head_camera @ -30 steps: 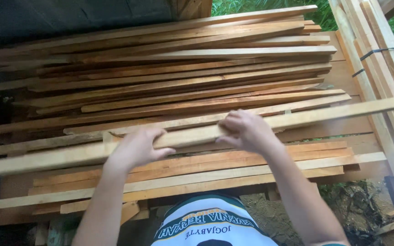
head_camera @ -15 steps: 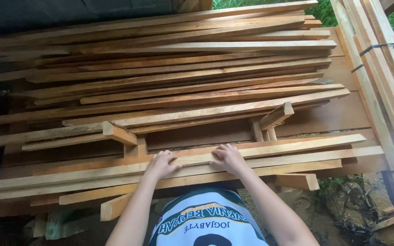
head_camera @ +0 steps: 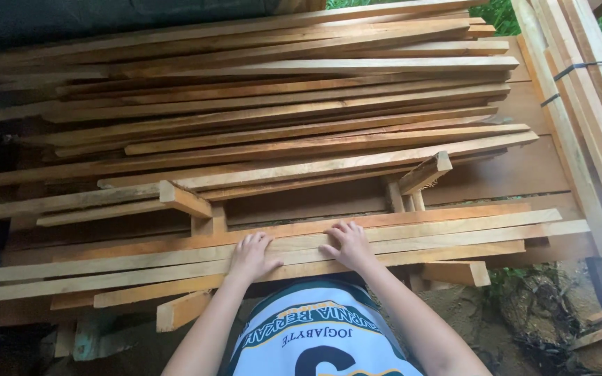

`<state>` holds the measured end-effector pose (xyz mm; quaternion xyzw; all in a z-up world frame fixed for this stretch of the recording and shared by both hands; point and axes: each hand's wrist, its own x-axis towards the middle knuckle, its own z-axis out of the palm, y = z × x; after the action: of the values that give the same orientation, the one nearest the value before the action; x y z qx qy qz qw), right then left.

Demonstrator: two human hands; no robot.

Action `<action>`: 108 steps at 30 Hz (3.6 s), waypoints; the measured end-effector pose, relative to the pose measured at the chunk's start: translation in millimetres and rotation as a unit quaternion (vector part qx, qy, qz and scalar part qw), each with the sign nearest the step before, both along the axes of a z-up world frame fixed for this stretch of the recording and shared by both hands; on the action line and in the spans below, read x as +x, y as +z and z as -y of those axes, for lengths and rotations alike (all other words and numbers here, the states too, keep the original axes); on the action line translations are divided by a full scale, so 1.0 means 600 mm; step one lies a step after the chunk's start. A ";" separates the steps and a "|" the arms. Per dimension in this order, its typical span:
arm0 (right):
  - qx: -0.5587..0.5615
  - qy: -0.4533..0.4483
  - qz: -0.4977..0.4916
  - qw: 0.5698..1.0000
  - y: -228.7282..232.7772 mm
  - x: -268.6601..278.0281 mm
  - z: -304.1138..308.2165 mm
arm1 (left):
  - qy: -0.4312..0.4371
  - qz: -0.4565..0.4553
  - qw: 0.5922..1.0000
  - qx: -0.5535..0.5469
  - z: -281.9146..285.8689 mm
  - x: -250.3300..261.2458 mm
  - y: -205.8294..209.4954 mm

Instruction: Organizing and stacking wooden slats in a workshop.

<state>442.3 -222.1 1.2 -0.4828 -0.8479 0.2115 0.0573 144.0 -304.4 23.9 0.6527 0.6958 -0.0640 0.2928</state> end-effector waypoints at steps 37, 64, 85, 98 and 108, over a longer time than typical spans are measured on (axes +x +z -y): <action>-0.047 0.079 -0.018 0.996 0.041 -0.021 -0.030 | -0.004 -0.009 0.999 -0.031 -0.035 0.007 -0.013; -0.267 0.079 0.204 0.939 0.049 -0.104 -0.112 | -0.115 -0.118 0.986 0.004 0.007 0.079 -0.004; -0.058 0.105 0.078 0.990 0.017 -0.080 -0.015 | -0.092 -0.042 0.993 0.064 0.009 0.057 0.022; -0.213 0.098 -0.005 0.972 -0.002 -0.083 -0.025 | 0.049 0.037 0.997 -0.056 -0.022 0.002 -0.057; -0.104 0.103 -0.026 0.989 0.078 -0.092 -0.015 | 0.109 0.076 0.991 0.019 0.001 0.018 -0.044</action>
<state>386.8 -213.1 48.1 -0.3906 -0.8647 0.3157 0.0072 154.6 -305.1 -2.3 0.5816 0.7392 0.0310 0.3381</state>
